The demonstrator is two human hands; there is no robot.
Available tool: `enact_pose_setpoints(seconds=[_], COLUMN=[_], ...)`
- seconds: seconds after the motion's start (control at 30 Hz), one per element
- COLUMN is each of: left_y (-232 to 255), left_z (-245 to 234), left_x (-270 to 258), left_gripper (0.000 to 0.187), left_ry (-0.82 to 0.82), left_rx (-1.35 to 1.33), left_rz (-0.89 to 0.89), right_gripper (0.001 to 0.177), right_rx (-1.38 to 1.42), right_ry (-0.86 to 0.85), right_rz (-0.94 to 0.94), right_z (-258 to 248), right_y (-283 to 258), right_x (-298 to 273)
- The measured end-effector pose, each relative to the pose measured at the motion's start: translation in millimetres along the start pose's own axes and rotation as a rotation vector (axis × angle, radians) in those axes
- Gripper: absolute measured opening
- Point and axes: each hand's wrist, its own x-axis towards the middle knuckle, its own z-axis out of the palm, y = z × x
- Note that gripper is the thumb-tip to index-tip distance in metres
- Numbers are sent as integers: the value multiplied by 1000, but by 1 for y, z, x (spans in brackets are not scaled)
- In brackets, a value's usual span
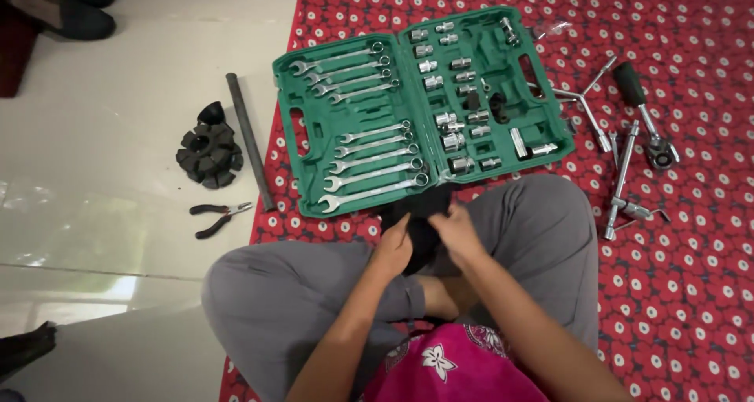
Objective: The person sits on the floor and wipes several wrenches with a black cloth, then places them back into their designated slots in a green toolbox. The person repeats this process for multiple wrenches, ensuring each is cleaned and returned to the correct position.
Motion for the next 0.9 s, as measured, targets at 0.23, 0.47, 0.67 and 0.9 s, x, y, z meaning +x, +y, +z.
enact_pose_setpoints(seconds=[0.23,0.47,0.67,0.9], left_y=[-51,-25,4,4], left_z=[7,-1,0,-5], left_x=[-4,0,-5,-13], left_gripper=[30,39,25,30], left_ry=[56,33,52,13], left_rx=[-6,-1,163,150], left_rz=[92,27,28,-54], right_gripper=[17,25,21,20], right_rx=[-113,-239,-26,-10], right_ry=[233,239,387,235], right_rz=[-218,-129,-203,-183], right_z=[-13,0,-7,-17], right_y=[-12,-38,-60,-52], right_x=[24,-6,8,7])
